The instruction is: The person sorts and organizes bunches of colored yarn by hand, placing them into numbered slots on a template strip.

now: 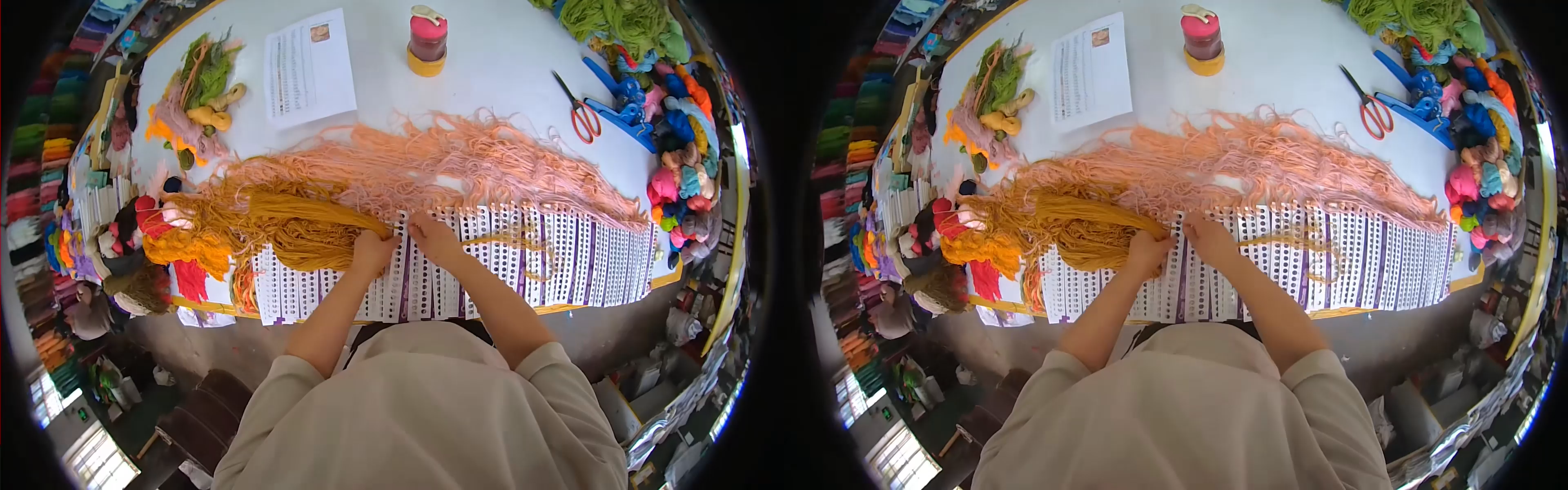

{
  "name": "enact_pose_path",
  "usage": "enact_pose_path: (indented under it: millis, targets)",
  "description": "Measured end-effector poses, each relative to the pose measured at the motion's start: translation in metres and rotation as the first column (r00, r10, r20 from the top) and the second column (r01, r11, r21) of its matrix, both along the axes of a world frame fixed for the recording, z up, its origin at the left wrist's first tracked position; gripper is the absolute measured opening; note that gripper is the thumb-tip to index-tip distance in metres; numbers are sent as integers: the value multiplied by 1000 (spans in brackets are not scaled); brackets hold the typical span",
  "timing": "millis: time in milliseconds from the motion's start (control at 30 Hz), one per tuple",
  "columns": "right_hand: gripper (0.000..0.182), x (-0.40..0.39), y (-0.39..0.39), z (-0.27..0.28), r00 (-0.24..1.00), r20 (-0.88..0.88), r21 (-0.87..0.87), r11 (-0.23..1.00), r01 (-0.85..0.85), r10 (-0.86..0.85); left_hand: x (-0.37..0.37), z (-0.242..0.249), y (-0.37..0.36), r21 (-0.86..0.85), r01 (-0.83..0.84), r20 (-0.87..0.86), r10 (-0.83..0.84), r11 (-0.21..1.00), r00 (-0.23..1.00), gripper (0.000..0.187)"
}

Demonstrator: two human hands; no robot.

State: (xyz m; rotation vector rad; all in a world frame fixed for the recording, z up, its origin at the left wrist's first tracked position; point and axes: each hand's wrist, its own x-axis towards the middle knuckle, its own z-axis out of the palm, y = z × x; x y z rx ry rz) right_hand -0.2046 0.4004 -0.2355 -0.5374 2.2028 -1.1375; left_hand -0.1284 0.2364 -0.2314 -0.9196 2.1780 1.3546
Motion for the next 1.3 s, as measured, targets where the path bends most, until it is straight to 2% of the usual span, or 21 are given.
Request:
enact_pose_path:
  millis: [67, 133, 167, 233, 267, 333, 433, 467, 533, 567, 633, 667, 733, 800, 867, 1000, 1100, 1167, 1200, 1267, 1300]
  targets:
    - [14, -1, -4, -1, 997, 54, 45, 998, -50, 48, -6, 28, 9, 27, 8, -27, -7, 1000, 1000, 21]
    - [14, -2, -4, -4, 996, 40, -39, 996, -81, 83, -8, 38, 13, 240, -279, 204, 233, 930, 951, 18]
    - [14, -2, -2, -4, 995, 50, -41, 996, -85, 87, -7, 37, 12, 237, -286, 213, 238, 928, 948, 18]
    - [15, -7, 0, 5, 978, 181, -3, 994, -108, 107, -3, 30, 6, 478, -522, 341, 399, 707, 851, 15]
    - [15, -11, -1, 9, 977, 185, -3, 994, -110, 109, -3, 26, 6, 475, -526, 344, 401, 705, 849, 15]
    - [15, -15, -3, 10, 918, 392, 30, 996, -87, 69, -5, 20, 6, 519, -437, 234, 370, 735, 899, 15]
    - [15, -17, -4, 8, 898, 436, 13, 997, -78, 65, -10, 14, 7, 605, -394, 166, 374, 692, 912, 15]
    - [15, -16, -4, 7, 896, 439, 14, 997, -81, 66, -10, 13, 6, 604, -398, 170, 376, 691, 911, 15]
    - [16, -16, -6, 4, 890, 451, 32, 995, -91, 67, -15, 20, 3, 492, -278, 154, 233, 825, 960, 14]
    - [16, -16, -6, 3, 890, 452, 32, 995, -91, 67, -15, 25, -1, 492, -279, 155, 233, 825, 960, 14]
    - [16, -15, -4, 4, 900, 429, 48, 993, -107, 76, -13, 41, -11, 106, 20, 33, -23, 994, 999, 14]
    - [16, -15, -4, 5, 898, 433, 46, 993, -106, 75, -7, 35, -17, 105, 21, 38, -25, 994, 999, 14]
    - [18, -13, -4, 2, 931, 345, 75, 985, -154, 119, 6, 22, -29, 259, -311, 13, 319, 914, 948, 15]
    - [19, -12, -5, 2, 927, 357, 87, 984, -157, 116, 11, 21, -34, 263, -305, 62, 299, 915, 952, 16]
    - [22, -12, -5, 1, 922, 367, 101, 981, -168, 120, 11, 23, -31, 376, -470, 129, 457, 799, 880, 16]
    - [23, -8, -2, -5, 942, 314, 79, 985, -154, 122, 4, 25, -26, 371, -471, 151, 449, 800, 881, 18]
    - [23, -10, -3, -2, 924, 360, 108, 979, -175, 126, 5, 22, -24, 357, -356, 58, 360, 864, 931, 18]
    - [24, -8, -4, -2, 935, 332, 137, 975, -177, 123, 6, 28, -23, 550, -498, 172, 493, 671, 853, 17]
    - [24, -8, -4, 0, 935, 333, 137, 975, -176, 122, 3, 35, -22, 549, -498, 173, 492, 671, 854, 17]
    - [28, -8, -4, 5, 947, 305, 124, 982, -143, 100, -4, 51, -20, 762, -556, 436, 371, 334, 820, 20]
    - [28, -10, -5, 5, 947, 304, 123, 982, -146, 102, -8, 56, -15, 762, -556, 435, 373, 333, 820, 20]
